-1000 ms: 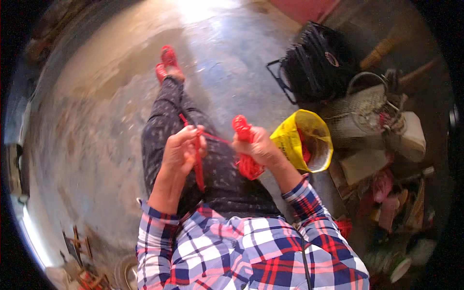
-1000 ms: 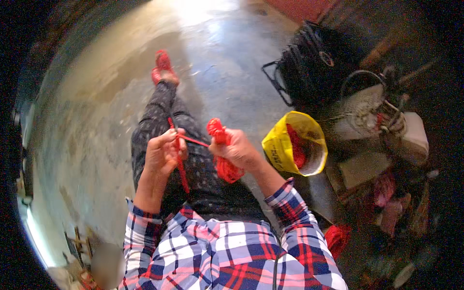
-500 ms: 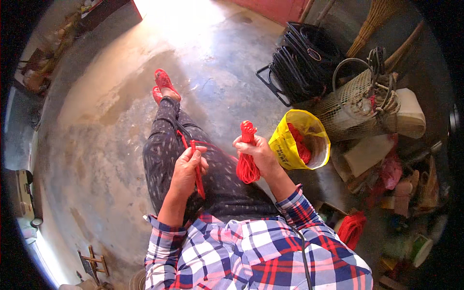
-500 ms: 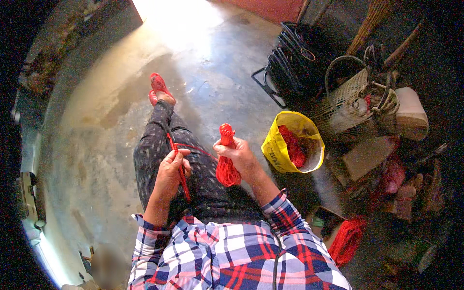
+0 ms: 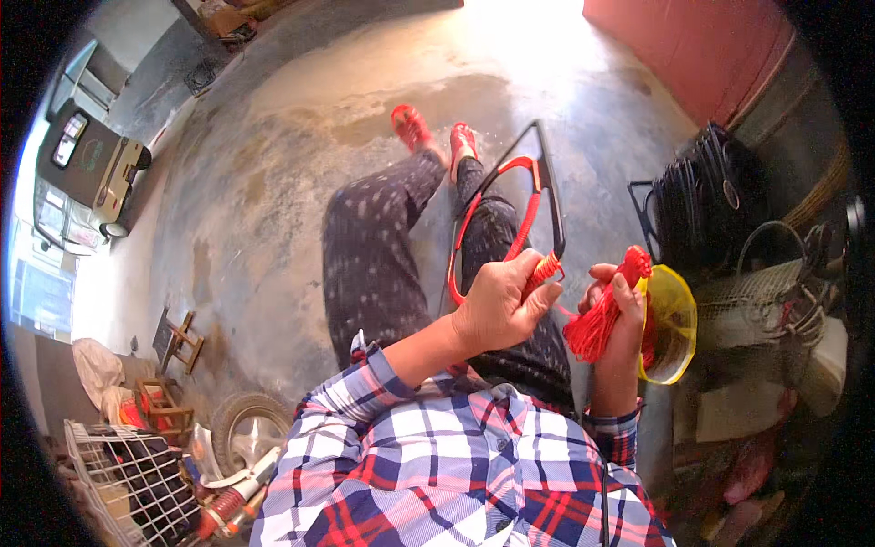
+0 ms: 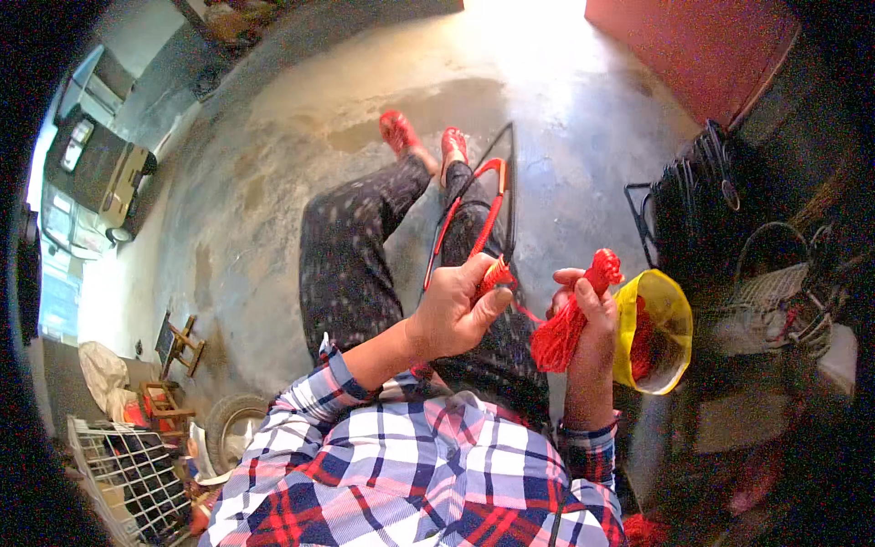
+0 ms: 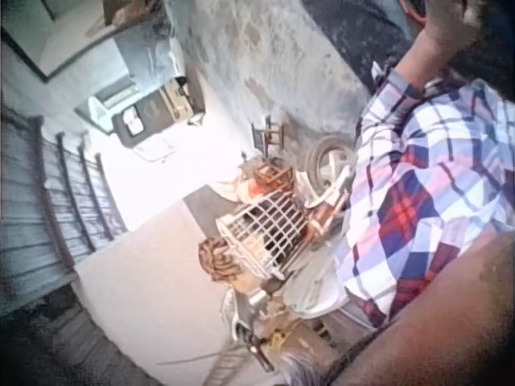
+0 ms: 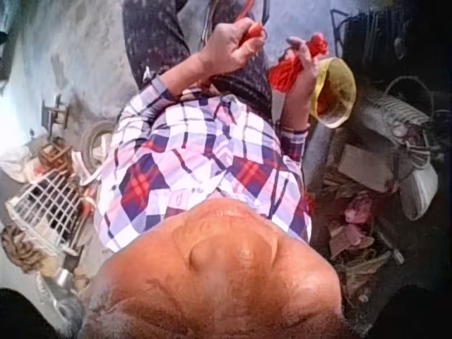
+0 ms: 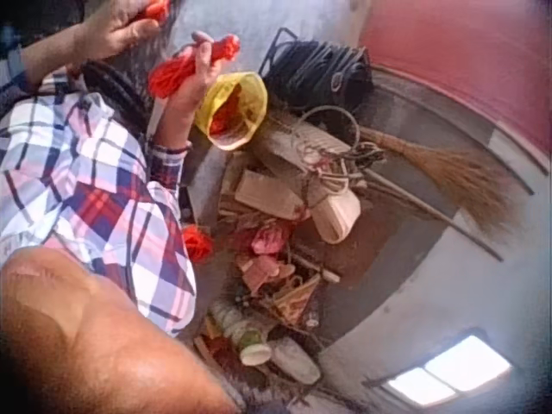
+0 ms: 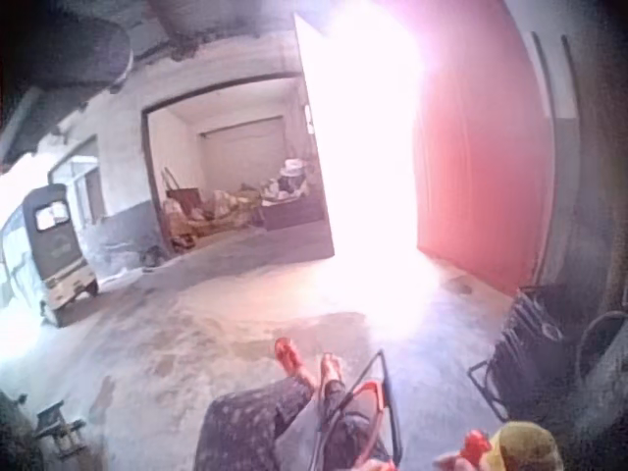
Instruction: The recorder is wrapping a circular black frame with bright red rope.
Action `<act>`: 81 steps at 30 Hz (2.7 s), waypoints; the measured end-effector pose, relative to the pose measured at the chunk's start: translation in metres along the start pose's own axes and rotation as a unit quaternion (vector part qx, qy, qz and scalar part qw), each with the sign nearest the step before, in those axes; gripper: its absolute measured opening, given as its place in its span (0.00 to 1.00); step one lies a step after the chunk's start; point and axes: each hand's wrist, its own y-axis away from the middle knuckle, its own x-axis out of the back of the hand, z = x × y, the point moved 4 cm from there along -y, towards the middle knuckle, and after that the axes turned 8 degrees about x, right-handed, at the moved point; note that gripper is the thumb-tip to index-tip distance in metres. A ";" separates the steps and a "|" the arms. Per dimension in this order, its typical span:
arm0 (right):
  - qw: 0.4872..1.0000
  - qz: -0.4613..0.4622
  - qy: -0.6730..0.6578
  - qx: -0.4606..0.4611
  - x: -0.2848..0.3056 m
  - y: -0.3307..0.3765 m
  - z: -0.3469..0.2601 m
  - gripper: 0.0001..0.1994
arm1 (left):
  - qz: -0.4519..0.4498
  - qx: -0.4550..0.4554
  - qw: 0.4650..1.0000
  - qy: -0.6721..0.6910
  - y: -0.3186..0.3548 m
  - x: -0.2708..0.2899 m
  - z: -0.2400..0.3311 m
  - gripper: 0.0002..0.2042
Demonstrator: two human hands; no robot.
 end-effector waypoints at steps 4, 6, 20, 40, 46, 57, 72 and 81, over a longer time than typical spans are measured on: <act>0.991 -0.046 -0.128 0.007 -0.003 0.006 0.007 0.23 | 0.021 -0.165 0.972 -0.169 0.002 0.006 0.028 0.09; 0.977 -0.035 -0.198 0.073 -0.004 0.010 -0.003 0.28 | 0.006 -0.199 0.953 -0.228 -0.001 -0.001 0.041 0.10; 0.991 -0.054 0.124 0.012 -0.034 0.010 0.022 0.19 | -0.054 -0.117 0.935 -0.330 0.056 0.027 0.000 0.13; 0.953 -0.167 0.247 -0.045 -0.042 0.010 0.015 0.18 | -0.190 0.047 0.970 -0.146 0.069 0.014 0.000 0.20; 0.942 -0.181 0.273 -0.068 -0.058 0.019 0.014 0.17 | -0.156 0.021 0.983 -0.098 0.063 0.012 -0.005 0.14; 0.926 -0.202 0.314 -0.058 -0.082 0.028 0.011 0.15 | -0.117 0.038 0.992 -0.037 0.071 0.007 -0.025 0.10; 0.957 -0.104 0.269 -0.039 -0.029 0.016 0.013 0.16 | -0.151 -0.041 0.971 -0.180 0.075 -0.008 -0.009 0.12; 0.965 -0.080 0.229 -0.099 -0.022 -0.006 0.032 0.16 | -0.011 -0.115 0.970 -0.214 0.081 0.012 0.006 0.13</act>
